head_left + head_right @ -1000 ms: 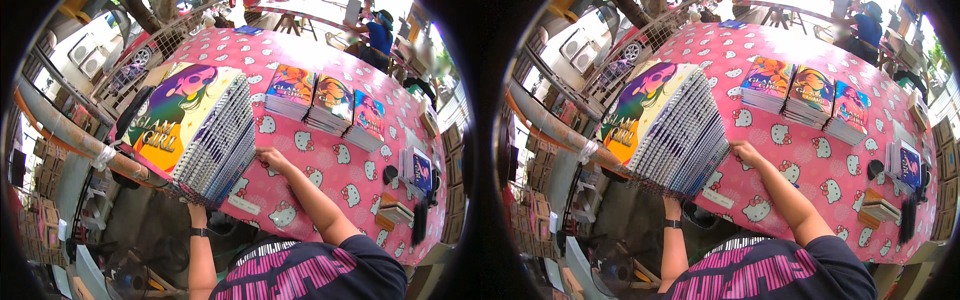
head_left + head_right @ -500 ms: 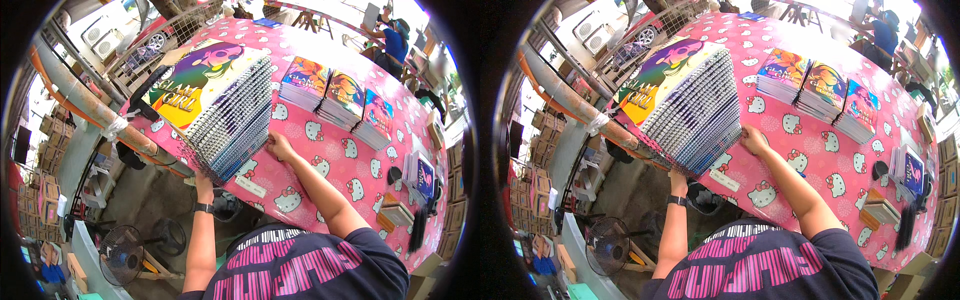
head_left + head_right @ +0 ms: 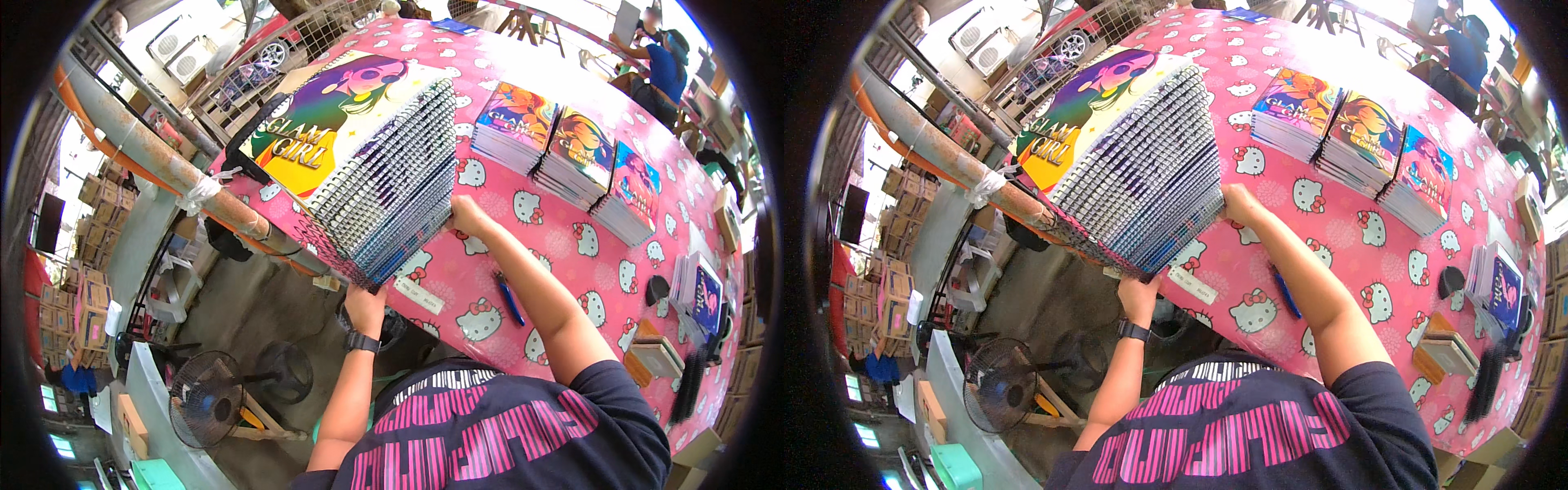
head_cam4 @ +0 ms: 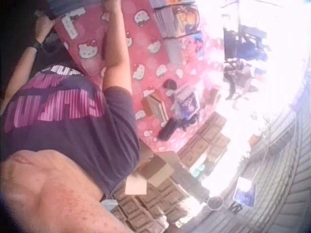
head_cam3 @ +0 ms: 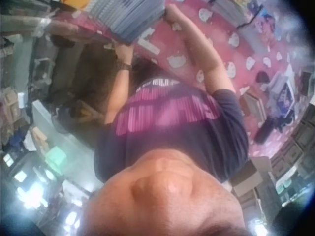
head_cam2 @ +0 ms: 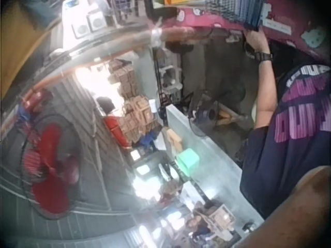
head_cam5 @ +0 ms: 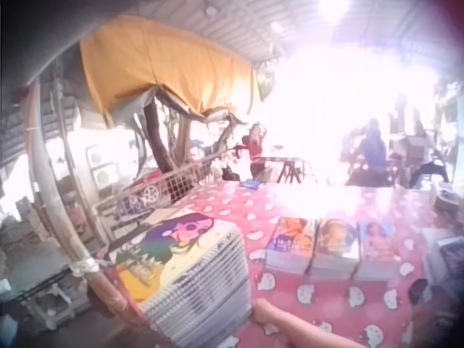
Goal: The person prepares notebooks by cutting excess plastic binding with pliers, sorting them into stacks by cover design, and placing one notebook into a clear plastic sleeve.
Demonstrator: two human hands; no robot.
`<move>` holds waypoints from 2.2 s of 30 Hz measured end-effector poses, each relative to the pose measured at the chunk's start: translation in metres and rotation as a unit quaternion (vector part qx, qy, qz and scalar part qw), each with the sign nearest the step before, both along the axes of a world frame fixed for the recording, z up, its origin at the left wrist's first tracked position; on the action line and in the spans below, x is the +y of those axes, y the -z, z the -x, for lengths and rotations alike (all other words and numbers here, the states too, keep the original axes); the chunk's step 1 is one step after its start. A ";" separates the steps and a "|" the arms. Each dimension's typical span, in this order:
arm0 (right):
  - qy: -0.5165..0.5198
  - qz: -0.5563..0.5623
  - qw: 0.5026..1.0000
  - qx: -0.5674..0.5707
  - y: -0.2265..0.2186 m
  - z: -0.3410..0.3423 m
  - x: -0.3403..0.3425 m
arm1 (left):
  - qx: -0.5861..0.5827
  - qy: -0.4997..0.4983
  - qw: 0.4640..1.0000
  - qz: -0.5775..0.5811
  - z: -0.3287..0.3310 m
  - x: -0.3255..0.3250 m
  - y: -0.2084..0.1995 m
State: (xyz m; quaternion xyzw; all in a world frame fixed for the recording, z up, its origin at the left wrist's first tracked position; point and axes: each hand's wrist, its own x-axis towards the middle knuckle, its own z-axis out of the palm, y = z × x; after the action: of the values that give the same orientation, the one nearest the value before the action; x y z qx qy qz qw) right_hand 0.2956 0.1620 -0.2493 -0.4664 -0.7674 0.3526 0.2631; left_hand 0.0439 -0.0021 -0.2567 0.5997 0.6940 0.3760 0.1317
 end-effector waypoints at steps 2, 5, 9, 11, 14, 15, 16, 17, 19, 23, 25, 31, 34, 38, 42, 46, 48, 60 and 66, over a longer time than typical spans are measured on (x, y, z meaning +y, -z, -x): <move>-0.017 0.004 1.000 0.012 -0.005 0.000 0.002 | 0.034 -0.031 0.999 -0.023 0.000 0.000 0.013; -0.004 0.004 1.000 -0.003 -0.002 -0.002 0.002 | 0.031 -0.028 0.999 -0.032 -0.003 0.001 0.014; 0.096 -0.012 0.995 0.002 0.013 0.007 -0.010 | -0.007 -0.025 0.999 -0.025 -0.001 0.003 0.016; 0.094 -0.026 0.995 0.023 0.015 0.003 -0.014 | -0.008 -0.025 0.999 -0.029 -0.005 0.002 0.012; 0.095 -0.044 0.994 0.027 0.003 0.011 -0.019 | 0.048 -0.051 0.997 -0.009 -0.006 -0.002 0.006; 0.094 -0.048 0.994 0.027 0.006 0.010 -0.020 | 0.054 -0.057 0.997 0.011 -0.010 -0.005 0.003; 0.093 -0.051 0.994 0.028 0.008 0.008 -0.019 | 0.060 -0.064 0.996 0.032 -0.012 -0.007 0.000; 0.092 -0.038 0.995 0.026 0.010 0.005 -0.017 | 0.072 -0.050 0.996 0.025 -0.011 -0.004 0.001; 0.083 -0.010 0.996 0.018 0.002 0.005 -0.015 | 0.067 -0.025 0.997 -0.024 -0.004 -0.003 0.010; 0.131 -0.080 0.988 0.006 0.003 0.012 -0.032 | 0.007 -0.017 1.000 -0.026 0.000 0.000 0.008; 0.132 -0.107 0.985 -0.011 0.011 0.006 -0.035 | 0.001 -0.026 0.999 -0.026 -0.003 0.000 0.011; 0.110 -0.091 0.988 -0.057 -0.028 -0.019 -0.071 | 0.099 -0.019 0.995 0.012 0.003 -0.005 0.006; 0.150 -0.066 0.969 -0.187 -0.045 -0.063 -0.112 | 0.080 -0.028 0.995 -0.049 -0.002 -0.006 0.006; 0.205 0.072 0.921 -0.323 -0.063 -0.080 -0.182 | 0.095 -0.032 0.995 0.012 0.007 -0.004 0.019; 0.217 0.061 0.902 -0.368 -0.045 -0.080 -0.220 | -0.001 0.047 0.998 0.029 0.018 0.002 0.004; 0.211 0.061 0.926 -0.307 -0.038 -0.081 -0.211 | 0.071 0.077 0.992 0.068 0.022 0.004 -0.002; 0.215 0.045 0.944 -0.244 -0.033 -0.084 -0.206 | 0.095 0.048 0.993 0.059 0.016 0.006 -0.001; 0.102 0.362 0.768 0.518 0.017 -0.087 -0.195 | 0.045 0.123 0.987 0.091 0.018 0.012 -0.017; 0.041 0.401 0.656 0.638 0.022 -0.093 -0.190 | 0.041 0.142 0.989 0.012 0.026 0.012 0.001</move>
State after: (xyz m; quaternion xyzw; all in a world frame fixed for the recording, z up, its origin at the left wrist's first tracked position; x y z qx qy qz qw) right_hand 0.3884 -0.0276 -0.2716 -0.2180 -0.1755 0.8257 0.4898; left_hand 0.0178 0.0102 -0.2575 0.7056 0.6112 0.3197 0.1623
